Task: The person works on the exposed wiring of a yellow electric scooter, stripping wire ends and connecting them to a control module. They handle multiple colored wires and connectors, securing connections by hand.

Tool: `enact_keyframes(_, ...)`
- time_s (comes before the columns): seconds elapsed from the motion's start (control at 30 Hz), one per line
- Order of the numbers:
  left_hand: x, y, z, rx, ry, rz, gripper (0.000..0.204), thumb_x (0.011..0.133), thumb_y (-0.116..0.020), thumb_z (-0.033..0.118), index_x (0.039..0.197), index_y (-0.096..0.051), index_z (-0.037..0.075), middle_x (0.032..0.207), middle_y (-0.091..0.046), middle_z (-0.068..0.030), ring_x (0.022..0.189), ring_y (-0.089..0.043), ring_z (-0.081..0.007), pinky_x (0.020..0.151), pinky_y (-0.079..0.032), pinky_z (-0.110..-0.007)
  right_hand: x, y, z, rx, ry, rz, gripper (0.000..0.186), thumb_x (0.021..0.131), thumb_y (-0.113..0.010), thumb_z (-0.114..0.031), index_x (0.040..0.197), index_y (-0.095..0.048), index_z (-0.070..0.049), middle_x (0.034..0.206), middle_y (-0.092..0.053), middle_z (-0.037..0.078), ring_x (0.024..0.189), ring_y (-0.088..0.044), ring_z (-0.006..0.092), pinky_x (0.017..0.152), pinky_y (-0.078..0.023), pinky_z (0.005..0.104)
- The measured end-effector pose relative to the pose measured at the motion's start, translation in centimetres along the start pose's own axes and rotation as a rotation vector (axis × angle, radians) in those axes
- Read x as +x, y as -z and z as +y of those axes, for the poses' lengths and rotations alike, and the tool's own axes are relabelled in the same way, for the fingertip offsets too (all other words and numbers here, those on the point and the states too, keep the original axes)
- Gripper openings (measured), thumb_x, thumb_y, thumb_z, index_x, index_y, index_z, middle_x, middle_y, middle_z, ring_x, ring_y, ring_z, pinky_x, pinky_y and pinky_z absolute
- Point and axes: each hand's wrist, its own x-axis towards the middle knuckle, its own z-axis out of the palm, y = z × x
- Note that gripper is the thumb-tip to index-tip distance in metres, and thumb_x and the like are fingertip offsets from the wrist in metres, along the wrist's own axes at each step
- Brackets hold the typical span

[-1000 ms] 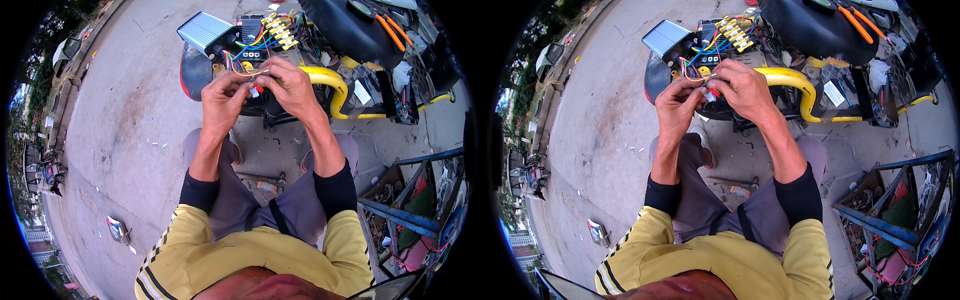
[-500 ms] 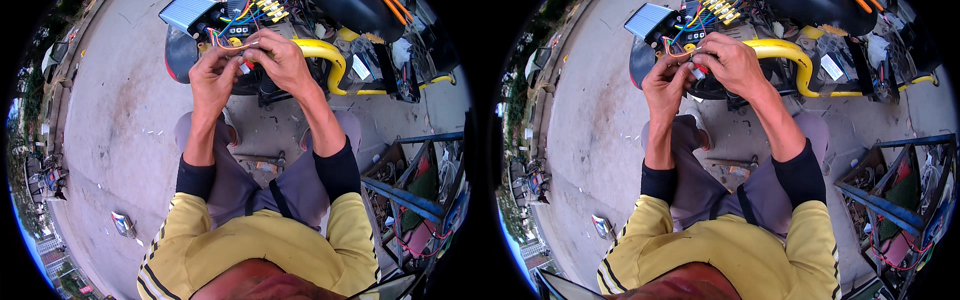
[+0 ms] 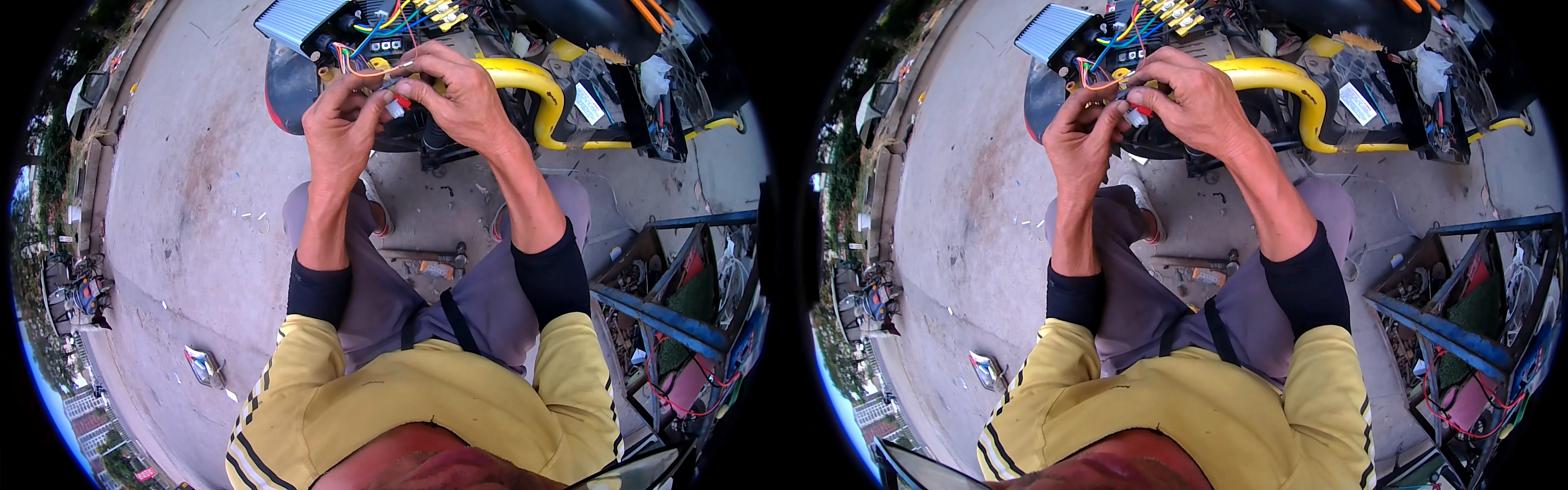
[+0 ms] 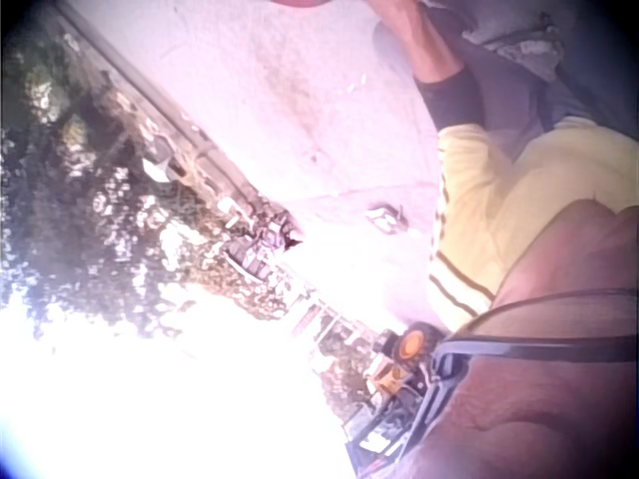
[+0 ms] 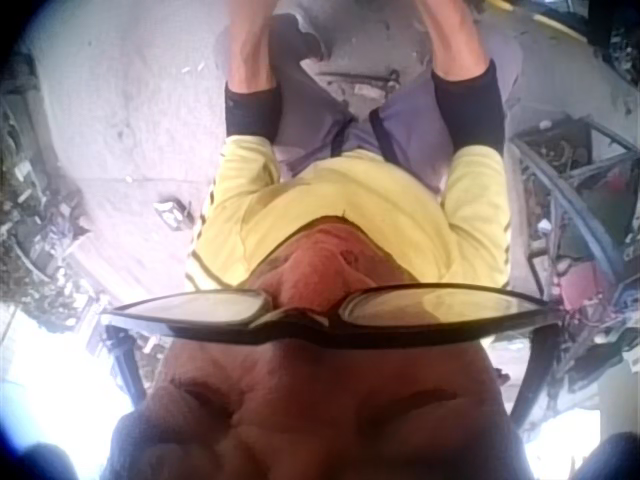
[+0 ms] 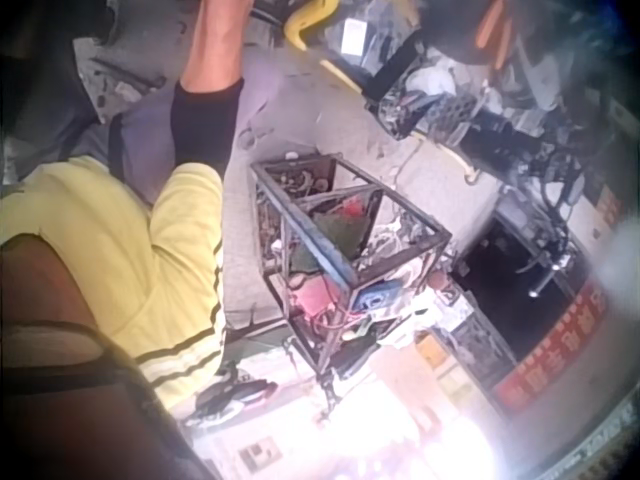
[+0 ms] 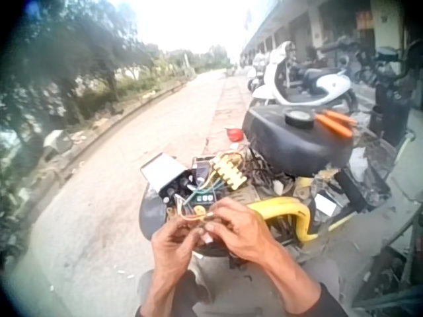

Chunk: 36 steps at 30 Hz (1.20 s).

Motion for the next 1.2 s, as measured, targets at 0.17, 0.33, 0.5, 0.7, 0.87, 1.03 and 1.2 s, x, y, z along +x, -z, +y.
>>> enact_keyframes(0.17,-0.1,0.1,-0.4,-0.025,-0.012,-0.003,0.025,0.099,-0.08,0.001,0.123,-0.075,-0.003,0.083,-0.076,-0.0047,0.071,-0.071,-0.0079,0.06,-0.053,-0.021,-0.2,0.0,0.0,0.007,0.005,-0.006,0.018,0.097,-0.076,-0.018,0.107,-0.08,-0.005,0.107,-0.076,0.008,0.088,-0.074,0.0283,0.078,-0.058,0.0373)
enact_keyframes(0.33,-0.2,0.3,-0.5,-0.032,-0.032,-0.011,0.021,0.099,-0.079,0.002,0.119,-0.076,-0.002,0.082,-0.076,-0.0038,0.071,-0.07,-0.0073,0.06,-0.054,-0.021,-0.2,-0.1,0.6,-0.004,0.036,-0.001,0.018,0.097,-0.076,-0.018,0.108,-0.08,-0.004,0.107,-0.075,0.009,0.088,-0.074,0.0296,0.078,-0.058,0.0379)
enact_keyframes(0.5,-0.5,0.4,0.2,-0.058,-0.054,0.011,0.015,0.1,-0.077,0.003,0.114,-0.078,-0.001,0.082,-0.076,-0.0028,0.07,-0.07,-0.0061,0.061,-0.055,-0.021,-0.1,-0.2,0.5,0.001,0.024,0.003,0.019,0.095,-0.078,-0.017,0.108,-0.079,-0.003,0.107,-0.075,0.01,0.088,-0.074,0.0309,0.078,-0.058,0.0387)
enact_keyframes(0.7,-1.0,2.0,0.5,-0.02,-0.145,0.105,0.008,0.104,-0.07,0.003,0.104,-0.076,-0.003,0.086,-0.075,-0.0043,0.069,-0.07,-0.0089,0.06,-0.052,-0.021,-0.2,-0.5,0.6,0.015,0.04,0.032,0.019,0.093,-0.079,-0.02,0.101,-0.079,-0.003,0.106,-0.074,0.01,0.093,-0.073,0.0324,0.081,-0.058,0.0408)
enact_keyframes(0.87,-1.0,5.0,3.0,-0.417,-0.487,0.097,0.04,0.106,-0.058,0.017,0.071,-0.043,0.004,0.062,-0.042,-0.0015,0.054,-0.033,-0.008,0.052,-0.021,-0.029,-0.4,0.3,0.0,0.007,-0.018,-0.029,0.023,0.093,-0.08,-0.018,0.105,-0.076,0.001,0.111,-0.073,0.012,0.1,-0.074,0.0306,0.086,-0.058,0.0385)
enact_keyframes(1.03,-2.2,8.0,16.5,-1.27,-0.904,-0.566,0.054,0.099,-0.067,0.018,0.055,-0.036,0.016,0.046,-0.046,0.0004,0.038,-0.037,-0.0084,0.044,-0.018,-0.027,-0.6,0.3,0.5,-0.01,0.041,-0.021,0.026,0.094,-0.079,-0.022,0.105,-0.074,0.001,0.11,-0.072,0.012,0.102,-0.072,0.0322,0.087,-0.056,0.0421)
enact_keyframes(1.2,-1.6,6.3,16.9,-1.302,-0.88,-1.038,0.052,0.1,-0.066,0.018,0.056,-0.038,0.015,0.048,-0.047,-0.0005,0.039,-0.039,-0.0101,0.045,-0.02,-0.028,-0.9,0.0,0.4,0.01,0.032,-0.011,0.028,0.094,-0.08,-0.026,0.104,-0.075,-0.001,0.112,-0.071,0.011,0.102,-0.071,0.0321,0.087,-0.055,0.0432)
